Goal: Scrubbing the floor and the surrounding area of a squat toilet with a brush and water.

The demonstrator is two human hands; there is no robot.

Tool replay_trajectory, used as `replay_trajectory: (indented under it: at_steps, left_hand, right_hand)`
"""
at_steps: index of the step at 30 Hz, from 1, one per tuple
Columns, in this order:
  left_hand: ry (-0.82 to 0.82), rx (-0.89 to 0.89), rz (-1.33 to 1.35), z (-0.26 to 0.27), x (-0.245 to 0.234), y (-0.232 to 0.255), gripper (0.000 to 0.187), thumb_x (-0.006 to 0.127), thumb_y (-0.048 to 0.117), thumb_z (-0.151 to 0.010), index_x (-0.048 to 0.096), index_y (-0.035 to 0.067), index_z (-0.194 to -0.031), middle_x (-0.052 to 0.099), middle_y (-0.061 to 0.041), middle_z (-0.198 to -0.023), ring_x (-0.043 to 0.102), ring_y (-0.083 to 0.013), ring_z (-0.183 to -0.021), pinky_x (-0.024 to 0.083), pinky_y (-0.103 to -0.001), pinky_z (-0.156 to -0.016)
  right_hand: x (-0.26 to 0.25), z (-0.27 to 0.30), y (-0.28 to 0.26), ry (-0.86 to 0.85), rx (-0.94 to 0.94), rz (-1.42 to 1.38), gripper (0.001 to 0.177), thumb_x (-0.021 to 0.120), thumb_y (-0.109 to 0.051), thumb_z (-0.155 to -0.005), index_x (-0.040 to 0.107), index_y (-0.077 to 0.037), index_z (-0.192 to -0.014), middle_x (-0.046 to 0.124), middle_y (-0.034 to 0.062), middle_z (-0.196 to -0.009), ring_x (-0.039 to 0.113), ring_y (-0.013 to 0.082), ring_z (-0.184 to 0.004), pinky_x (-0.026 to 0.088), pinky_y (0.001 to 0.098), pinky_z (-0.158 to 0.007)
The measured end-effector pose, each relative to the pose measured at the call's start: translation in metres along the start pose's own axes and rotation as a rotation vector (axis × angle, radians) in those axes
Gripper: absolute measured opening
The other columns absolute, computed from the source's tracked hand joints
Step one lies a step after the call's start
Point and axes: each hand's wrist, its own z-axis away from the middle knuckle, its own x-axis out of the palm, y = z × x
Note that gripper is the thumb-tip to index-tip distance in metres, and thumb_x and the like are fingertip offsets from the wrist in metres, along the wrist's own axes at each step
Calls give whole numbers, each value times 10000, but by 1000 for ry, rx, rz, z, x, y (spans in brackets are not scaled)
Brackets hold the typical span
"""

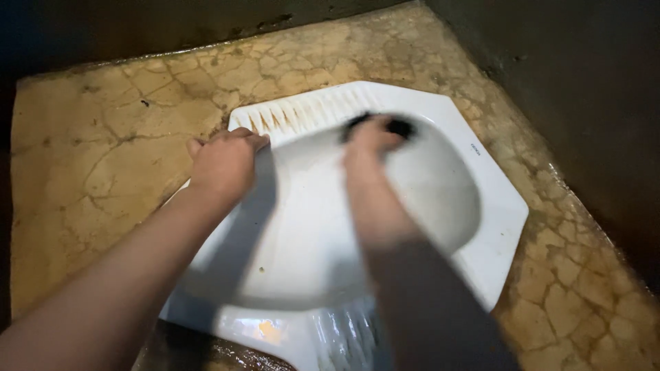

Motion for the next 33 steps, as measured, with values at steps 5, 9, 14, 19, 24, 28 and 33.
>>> replay_trajectory:
  at_steps: [5,9,14,19,24,28,33]
  left_hand:
    - [109,38,48,0,16,-11,469,540,49,-916,719,295,-1272,657,4,-1344,593,-247,-1236,308,-659,-1023]
    - [129,61,72,1,15,-11,498,534,31,-895,718,290,-1277,652,-4,-1362,593,-249,-1247,338,-636,-999]
    - [33,39,7,-1,8,-11,540,541,22,-870,701,311,-1297,626,31,-1399,593,-218,-1250,328,-663,-1006]
    - [-10,1,5,3,-3,-4,572,524,-1,-861,693,316,-1305,616,51,-1419,588,-196,-1268,299,-678,-1048]
    - [-15,-35,36,2,2,2,590,525,-12,-849,682,299,-1325,589,26,-1455,569,-215,-1283,283,-680,-1045]
    - [10,-46,44,4,8,-2,628,525,-32,-814,679,306,-1320,579,19,-1448,543,-211,-1300,274,-654,-1033]
    - [-20,-37,43,6,1,-1,582,507,-7,-895,679,326,-1340,574,51,-1494,552,-183,-1331,291,-649,-1068]
  right_hand:
    - [8,-40,-31,180,-140,-340,464,616,-294,-902,551,-25,-1273,644,209,-1343,653,333,-1176,543,422,-963]
    - [0,-42,-43,281,-212,-508,388,645,-238,-864,613,-27,-1187,707,197,-1274,701,315,-1107,575,417,-910]
    - [-43,51,-59,49,-458,788,550,721,-353,-853,518,-202,-1341,495,295,-1246,537,448,-1122,494,556,-892]
    - [-106,-41,-75,13,-902,1189,464,692,-316,-879,594,-189,-1315,520,274,-1265,512,456,-1208,438,577,-995]
    - [-130,-54,-104,-13,-807,1353,450,676,-334,-884,609,-212,-1312,467,303,-1343,432,486,-1293,397,599,-1032]
    - [-124,-43,-88,-168,-955,1303,542,704,-352,-857,579,-270,-1378,443,300,-1386,456,486,-1230,432,573,-997]
    - [-184,-37,-103,-259,-1123,1462,517,721,-357,-855,603,-279,-1352,507,241,-1334,483,442,-1241,461,569,-987]
